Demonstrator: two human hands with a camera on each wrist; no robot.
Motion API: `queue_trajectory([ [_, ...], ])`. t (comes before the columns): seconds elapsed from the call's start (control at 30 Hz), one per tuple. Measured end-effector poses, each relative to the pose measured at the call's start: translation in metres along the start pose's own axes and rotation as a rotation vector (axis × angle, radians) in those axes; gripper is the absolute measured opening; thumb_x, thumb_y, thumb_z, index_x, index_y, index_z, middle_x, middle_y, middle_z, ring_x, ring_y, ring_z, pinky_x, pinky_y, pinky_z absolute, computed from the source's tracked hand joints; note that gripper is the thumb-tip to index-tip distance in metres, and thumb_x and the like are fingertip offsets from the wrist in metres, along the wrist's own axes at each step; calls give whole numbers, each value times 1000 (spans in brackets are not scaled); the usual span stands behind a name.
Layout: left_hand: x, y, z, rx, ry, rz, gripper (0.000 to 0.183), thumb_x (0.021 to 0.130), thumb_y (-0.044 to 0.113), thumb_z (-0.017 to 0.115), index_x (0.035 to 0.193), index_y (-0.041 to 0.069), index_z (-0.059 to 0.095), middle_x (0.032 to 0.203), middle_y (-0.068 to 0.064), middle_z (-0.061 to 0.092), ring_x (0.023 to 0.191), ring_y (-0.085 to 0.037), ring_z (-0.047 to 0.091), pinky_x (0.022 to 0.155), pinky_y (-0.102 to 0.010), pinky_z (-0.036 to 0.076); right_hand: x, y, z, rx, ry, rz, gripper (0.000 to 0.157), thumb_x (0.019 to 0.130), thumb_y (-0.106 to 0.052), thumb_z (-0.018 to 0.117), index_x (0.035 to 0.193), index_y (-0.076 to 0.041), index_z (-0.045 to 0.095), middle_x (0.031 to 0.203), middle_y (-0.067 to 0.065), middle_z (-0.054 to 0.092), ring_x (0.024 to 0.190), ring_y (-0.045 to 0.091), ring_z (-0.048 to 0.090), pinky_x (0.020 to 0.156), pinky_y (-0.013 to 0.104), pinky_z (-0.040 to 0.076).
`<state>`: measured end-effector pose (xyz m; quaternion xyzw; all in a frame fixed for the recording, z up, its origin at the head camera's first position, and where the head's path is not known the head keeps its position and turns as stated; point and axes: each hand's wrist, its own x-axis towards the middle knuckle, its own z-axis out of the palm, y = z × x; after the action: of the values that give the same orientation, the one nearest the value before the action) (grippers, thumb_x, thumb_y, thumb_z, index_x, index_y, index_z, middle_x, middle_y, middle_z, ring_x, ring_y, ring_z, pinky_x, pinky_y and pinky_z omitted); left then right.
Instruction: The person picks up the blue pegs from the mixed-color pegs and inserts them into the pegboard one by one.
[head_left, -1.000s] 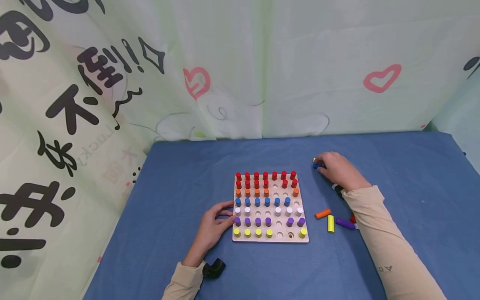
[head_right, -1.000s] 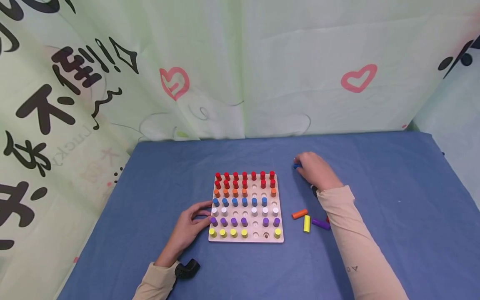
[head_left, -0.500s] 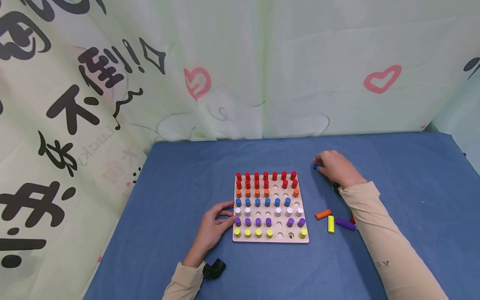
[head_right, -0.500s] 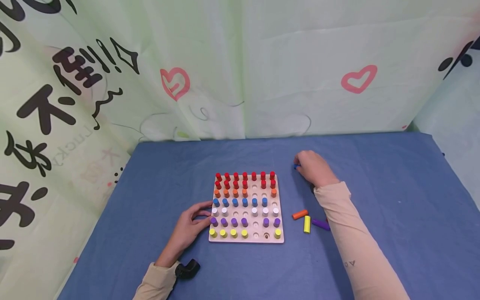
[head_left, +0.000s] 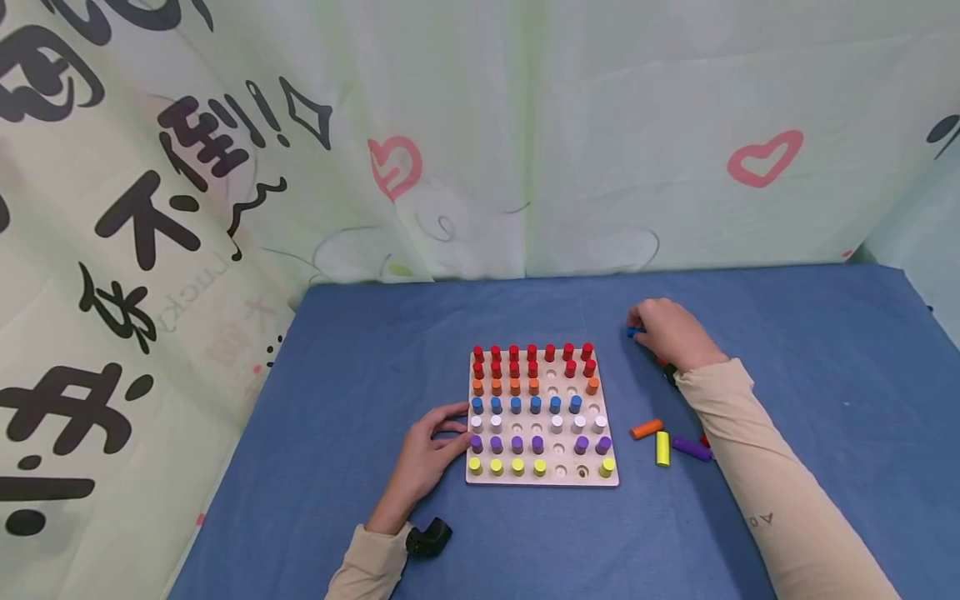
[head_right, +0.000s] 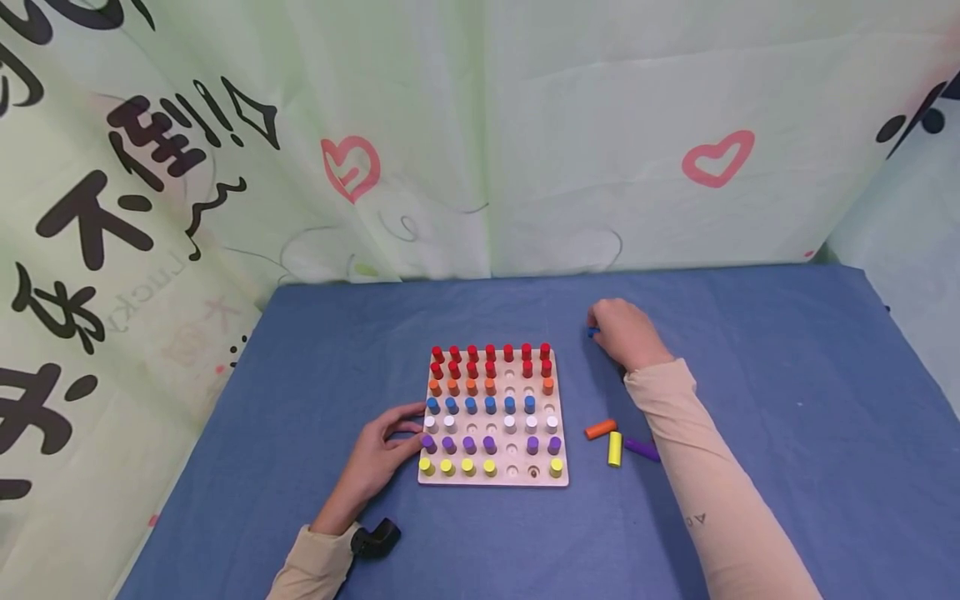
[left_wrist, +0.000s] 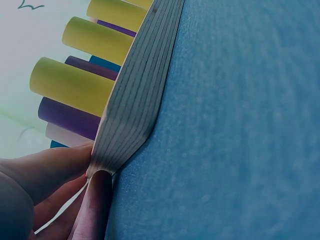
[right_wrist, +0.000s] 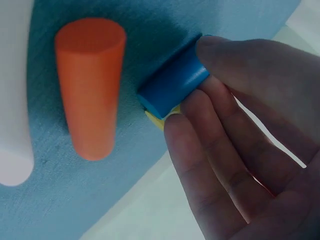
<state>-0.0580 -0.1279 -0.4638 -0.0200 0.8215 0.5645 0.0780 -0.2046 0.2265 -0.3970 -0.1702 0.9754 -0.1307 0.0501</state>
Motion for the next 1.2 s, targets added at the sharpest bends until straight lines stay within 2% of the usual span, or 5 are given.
queue_trajectory([
  [0.33, 1, 0, 0, -6, -5, 0, 43, 93, 15, 70, 135, 9, 60, 131, -11, 61, 104, -21, 65, 81, -27, 58, 4, 3, 5, -43, 60, -19, 13, 84, 4, 74, 96, 8, 70, 93, 23, 69, 77, 31, 63, 76, 48, 56],
  [0.53, 1, 0, 1, -9, -9, 10, 43, 93, 14, 70, 135, 9, 59, 132, -11, 60, 104, -22, 64, 81, -26, 58, 4, 4, 6, -60, 71, -20, 13, 85, 4, 72, 97, 8, 70, 94, 24, 69, 80, 33, 65, 77, 50, 56],
  [0.87, 0, 0, 0, -20, -8, 20, 44, 93, 12, 70, 135, 7, 59, 134, -12, 59, 105, -23, 65, 81, -26, 58, 4, 2, 7, -68, 51, -19, 14, 87, 4, 69, 100, 9, 68, 98, 25, 68, 84, 35, 65, 78, 52, 56],
  [1.0, 0, 0, 0, -14, -4, 12, 44, 93, 13, 70, 135, 8, 59, 133, -12, 60, 104, -22, 65, 81, -26, 58, 4, -2, 5, -45, 25, -16, 14, 88, 2, 69, 100, 9, 67, 98, 24, 67, 82, 33, 64, 78, 51, 56],
  [1.2, -1, 1, 0, 0, 0, 8, 43, 93, 14, 70, 135, 9, 59, 132, -11, 60, 104, -22, 64, 81, -27, 58, -2, -6, 1, -17, 32, -18, 13, 88, 0, 69, 98, 7, 67, 96, 21, 67, 78, 30, 62, 75, 49, 55],
])
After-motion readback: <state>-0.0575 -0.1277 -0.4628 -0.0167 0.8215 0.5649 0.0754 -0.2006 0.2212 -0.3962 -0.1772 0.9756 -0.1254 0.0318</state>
